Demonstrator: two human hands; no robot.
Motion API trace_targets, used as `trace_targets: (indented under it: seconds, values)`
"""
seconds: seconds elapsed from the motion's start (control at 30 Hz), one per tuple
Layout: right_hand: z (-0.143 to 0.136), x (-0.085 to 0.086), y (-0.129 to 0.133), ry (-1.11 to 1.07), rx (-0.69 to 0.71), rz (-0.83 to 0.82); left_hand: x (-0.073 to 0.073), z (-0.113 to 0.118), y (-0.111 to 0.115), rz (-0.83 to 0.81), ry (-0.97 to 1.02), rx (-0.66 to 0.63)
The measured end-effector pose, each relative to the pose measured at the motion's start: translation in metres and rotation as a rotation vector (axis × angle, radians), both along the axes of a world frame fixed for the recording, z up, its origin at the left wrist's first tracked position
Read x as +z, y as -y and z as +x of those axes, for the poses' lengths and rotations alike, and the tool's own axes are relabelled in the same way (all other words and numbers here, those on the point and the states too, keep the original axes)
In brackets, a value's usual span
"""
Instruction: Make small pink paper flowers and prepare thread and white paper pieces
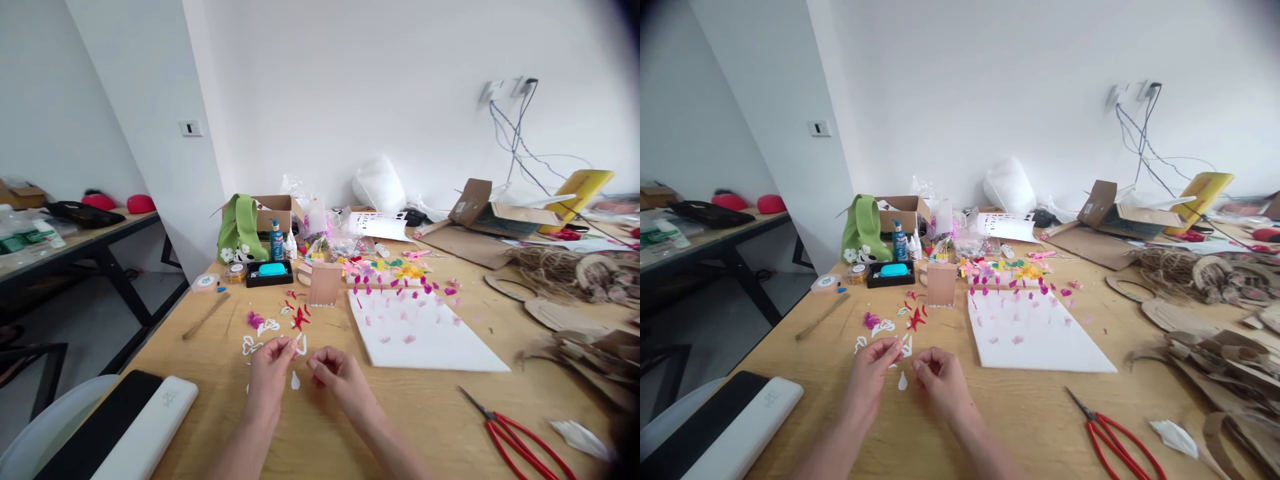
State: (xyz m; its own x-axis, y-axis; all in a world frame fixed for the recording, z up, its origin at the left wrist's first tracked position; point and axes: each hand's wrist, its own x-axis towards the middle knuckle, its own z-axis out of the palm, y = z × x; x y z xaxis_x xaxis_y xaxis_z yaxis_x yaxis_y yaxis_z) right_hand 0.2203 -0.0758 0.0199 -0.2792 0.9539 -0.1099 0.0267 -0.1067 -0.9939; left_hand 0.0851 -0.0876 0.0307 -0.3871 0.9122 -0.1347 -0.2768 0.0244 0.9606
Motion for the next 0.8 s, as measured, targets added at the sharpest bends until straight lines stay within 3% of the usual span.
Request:
trace_targets:
  seconds: [0.47,0.8]
  values:
    - [0.0037,0.0045,-0.0024,-0.257,-0.099,-0.164,-0.0010,0.0003,-0.0013,-0.002,-0.098,-0.091]
    - [0.0043,0.0059,-0.0020,-0.403,-0.161,-0.176,0.0007,0.0016,0.0003,-0.046,0.112,-0.068]
